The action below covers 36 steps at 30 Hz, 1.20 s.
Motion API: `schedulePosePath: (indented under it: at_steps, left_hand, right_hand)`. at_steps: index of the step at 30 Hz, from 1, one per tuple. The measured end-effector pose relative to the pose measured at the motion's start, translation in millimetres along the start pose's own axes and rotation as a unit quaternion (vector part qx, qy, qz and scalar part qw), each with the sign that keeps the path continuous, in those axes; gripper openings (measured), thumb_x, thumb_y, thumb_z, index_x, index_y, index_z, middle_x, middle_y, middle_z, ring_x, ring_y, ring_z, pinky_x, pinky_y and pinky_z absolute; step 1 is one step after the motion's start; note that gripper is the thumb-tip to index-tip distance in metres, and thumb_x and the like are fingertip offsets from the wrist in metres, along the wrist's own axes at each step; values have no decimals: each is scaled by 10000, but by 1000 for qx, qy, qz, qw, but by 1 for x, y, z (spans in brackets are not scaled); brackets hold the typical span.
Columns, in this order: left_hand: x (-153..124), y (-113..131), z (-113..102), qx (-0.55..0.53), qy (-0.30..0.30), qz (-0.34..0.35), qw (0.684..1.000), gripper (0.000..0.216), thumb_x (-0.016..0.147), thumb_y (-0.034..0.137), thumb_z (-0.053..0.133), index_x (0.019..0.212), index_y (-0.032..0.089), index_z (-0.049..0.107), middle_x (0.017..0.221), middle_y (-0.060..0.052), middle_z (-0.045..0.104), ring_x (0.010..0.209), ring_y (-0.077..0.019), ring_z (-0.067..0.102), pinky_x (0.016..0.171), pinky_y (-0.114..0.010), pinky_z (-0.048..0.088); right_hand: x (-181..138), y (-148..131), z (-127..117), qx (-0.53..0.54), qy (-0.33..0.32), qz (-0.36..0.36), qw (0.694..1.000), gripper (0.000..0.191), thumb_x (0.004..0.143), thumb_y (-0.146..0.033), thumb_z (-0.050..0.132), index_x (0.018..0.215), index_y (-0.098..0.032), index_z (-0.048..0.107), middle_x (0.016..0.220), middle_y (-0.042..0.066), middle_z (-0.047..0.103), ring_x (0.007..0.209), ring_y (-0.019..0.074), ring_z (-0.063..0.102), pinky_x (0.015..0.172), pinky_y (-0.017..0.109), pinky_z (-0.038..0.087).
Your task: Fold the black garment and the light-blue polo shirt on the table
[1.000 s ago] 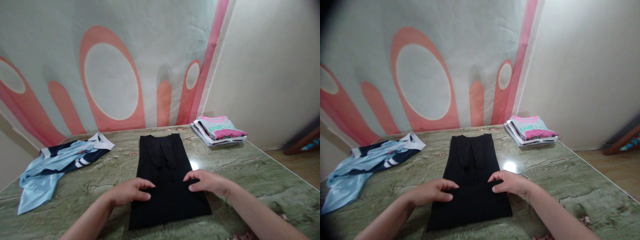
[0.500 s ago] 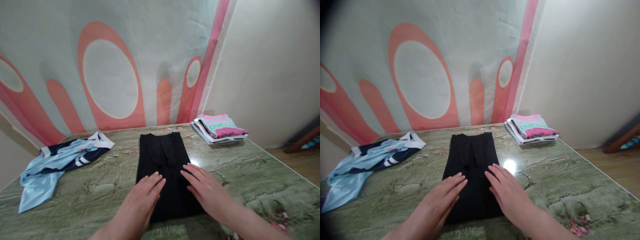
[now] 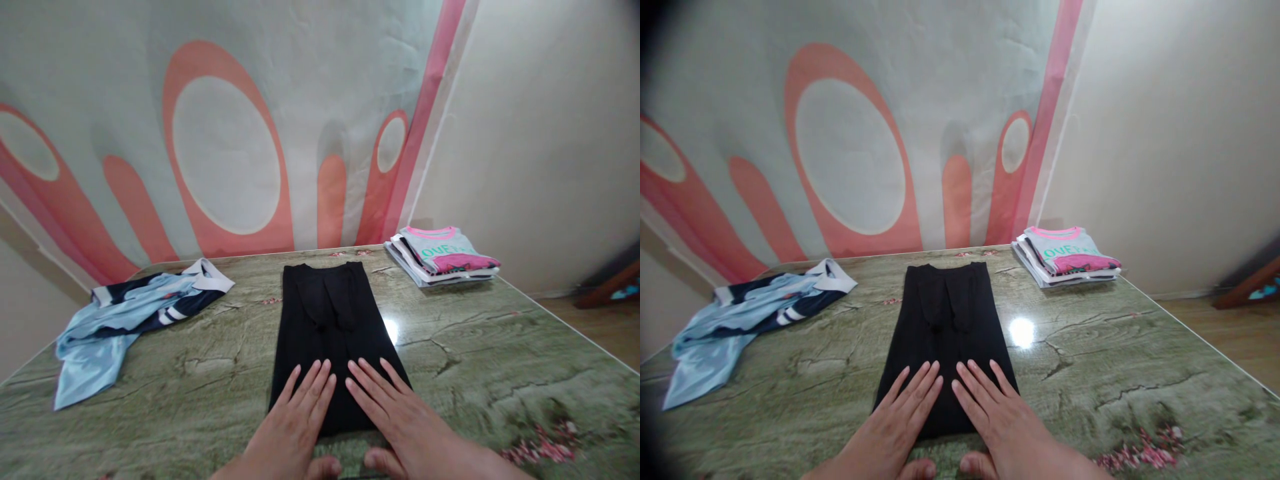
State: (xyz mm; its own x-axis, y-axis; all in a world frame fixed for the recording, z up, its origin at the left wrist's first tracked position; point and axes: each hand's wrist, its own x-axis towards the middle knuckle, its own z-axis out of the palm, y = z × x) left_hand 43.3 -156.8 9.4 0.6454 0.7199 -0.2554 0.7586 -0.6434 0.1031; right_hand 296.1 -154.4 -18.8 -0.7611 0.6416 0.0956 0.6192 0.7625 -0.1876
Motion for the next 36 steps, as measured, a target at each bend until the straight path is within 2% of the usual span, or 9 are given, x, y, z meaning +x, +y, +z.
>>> schedulePosePath:
  at_steps: [4, 8, 11, 15, 19, 24, 29, 33, 36]
  left_hand:
    - [-4, 1, 1, -8, 21, 7, 1000, 915, 872, 602, 488, 1523, 203, -17, 1589, -106, -20, 1463, -292, -26, 1178, -544, 61]
    - [-4, 1, 2, -7, 35, 10, 999, 960, 840, 613, 534, 1529, 198, 11, 1589, -112, -3, 1464, -298, 8, 1180, -532, 94]
    - [-2, -1, 6, 19, 62, 4, 998, 904, 846, 465, 603, 1531, 203, 75, 1591, -105, 45, 1463, -281, 67, 1181, -505, 152]
    - [2, -4, 17, 77, 112, 19, 991, 765, 844, 201, 533, 1520, 161, 178, 1585, -113, 120, 1457, -269, 114, 1180, -479, 203]
    - [5, -2, 22, 120, 99, 2, 988, 776, 741, 40, 459, 1491, 112, 273, 1565, -146, 195, 1443, -291, 164, 1158, -486, 265]
    - [6, 4, 3, 91, 77, -18, 993, 778, 698, 25, 446, 1464, 111, 338, 1538, -145, 285, 1424, -292, 243, 1139, -486, 302]
    - [3, -3, -14, 33, 70, -17, 997, 728, 712, 59, 467, 1432, 150, 404, 1498, -104, 393, 1358, -253, 401, 1105, -431, 378]
    - [-4, -22, 1, 59, 109, 12, 992, 823, 643, -57, 400, 1431, 180, 405, 1489, -78, 408, 1355, -228, 407, 1107, -417, 380]
    - [-15, -37, 17, 65, 158, 31, 985, 900, 646, -79, 376, 1486, 234, 298, 1497, -54, 399, 1367, -201, 386, 1106, -392, 386]
  right_hand:
    - [-1, -1, 2, 1, -8, 10, 1000, 834, 903, -487, 506, 1529, -179, 50, 1578, 132, 95, 1453, 309, 111, 1154, 563, 156]
    - [-1, 0, 3, 9, 0, 6, 1000, 838, 897, -485, 516, 1529, -189, 52, 1577, 128, 106, 1453, 303, 117, 1155, 560, 160]
    - [0, -1, 2, 13, 10, 5, 1000, 845, 881, -443, 552, 1530, -194, 72, 1575, 126, 125, 1451, 297, 136, 1155, 554, 177]
    - [1, -3, -2, 13, 1, 16, 1000, 848, 853, -363, 590, 1530, -192, 107, 1571, 126, 146, 1446, 302, 157, 1143, 571, 209]
    - [3, -5, -4, 21, -3, 30, 999, 841, 825, -301, 610, 1527, -205, 157, 1571, 110, 170, 1442, 290, 183, 1151, 554, 214]
    - [8, -5, 5, 7, 39, 42, 998, 787, 830, -253, 576, 1519, -185, 202, 1557, 98, 245, 1432, 272, 226, 1153, 539, 235]
    - [10, -3, 16, -50, 114, 42, 991, 800, 752, -48, 481, 1506, -156, 236, 1541, 78, 307, 1416, 228, 278, 1158, 479, 273]
    - [6, 5, 19, -98, 141, 25, 985, 814, 705, 44, 394, 1488, -150, 286, 1510, 72, 374, 1402, 215, 310, 1131, 461, 344]
    - [-1, 13, 19, -124, 145, 14, 982, 763, 742, 58, 352, 1478, -140, 307, 1488, 84, 407, 1394, 221, 326, 1114, 461, 373]
